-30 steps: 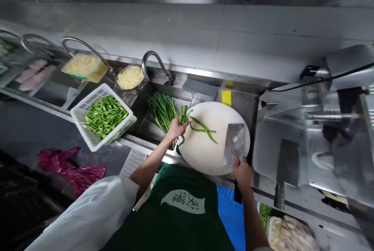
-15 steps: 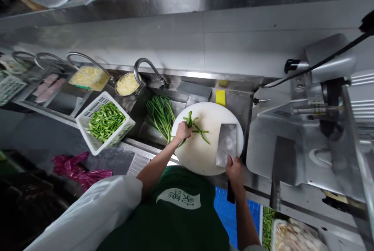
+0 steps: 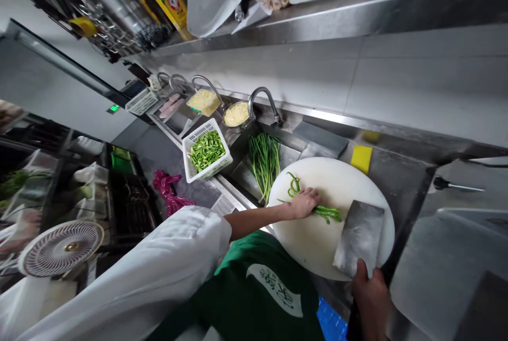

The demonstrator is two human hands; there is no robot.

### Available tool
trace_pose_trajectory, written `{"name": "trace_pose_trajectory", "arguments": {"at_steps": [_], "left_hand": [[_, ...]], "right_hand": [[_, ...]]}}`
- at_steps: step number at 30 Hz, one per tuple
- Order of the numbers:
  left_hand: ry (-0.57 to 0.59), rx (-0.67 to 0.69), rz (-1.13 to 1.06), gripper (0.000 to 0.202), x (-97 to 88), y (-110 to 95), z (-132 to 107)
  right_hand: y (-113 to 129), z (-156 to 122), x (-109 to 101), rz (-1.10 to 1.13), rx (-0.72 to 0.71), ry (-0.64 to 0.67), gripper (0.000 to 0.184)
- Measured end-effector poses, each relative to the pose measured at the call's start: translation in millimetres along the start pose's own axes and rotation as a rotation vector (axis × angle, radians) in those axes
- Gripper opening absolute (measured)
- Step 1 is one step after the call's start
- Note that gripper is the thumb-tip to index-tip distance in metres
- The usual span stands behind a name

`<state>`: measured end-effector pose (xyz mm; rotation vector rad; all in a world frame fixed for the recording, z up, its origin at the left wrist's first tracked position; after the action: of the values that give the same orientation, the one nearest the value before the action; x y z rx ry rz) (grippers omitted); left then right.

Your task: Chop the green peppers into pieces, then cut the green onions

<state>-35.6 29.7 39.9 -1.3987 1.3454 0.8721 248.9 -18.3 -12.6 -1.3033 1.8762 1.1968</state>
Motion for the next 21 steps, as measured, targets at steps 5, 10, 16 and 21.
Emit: {"name": "trace_pose_trajectory", "arguments": {"at_steps": [5, 10, 16, 21], "left_hand": [[-0.022, 0.342, 0.157, 0.038, 24.7, 6.1, -3.7], [-0.086, 1.004, 0.486, 0.047, 24.6, 1.3, 13.1], [-0.059, 0.907, 0.351, 0.059, -4.9, 10.1, 0.4], [-0.119, 0.372, -0.056, 0.061, -6.2, 38.7, -32.6]], "right_hand": [[-13.6, -5.3, -15.4, -0.004, 0.025, -0.006, 0.062], [-19.6, -9.7, -15.6, -0.04, 0.065, -0.035, 0.056], [-3.2, -28.2, -13.9, -0.09, 0.046, -0.111, 0.049], [-2.7, -25.9, -13.0, -0.071, 0.068, -0.09, 0.043]]}}
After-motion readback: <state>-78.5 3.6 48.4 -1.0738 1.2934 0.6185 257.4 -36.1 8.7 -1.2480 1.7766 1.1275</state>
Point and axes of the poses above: each hand's wrist, its own z-axis towards the middle knuckle, its own x-axis out of the palm, y = z × x, the point moved 2 cm from there along z, towards the middle knuckle
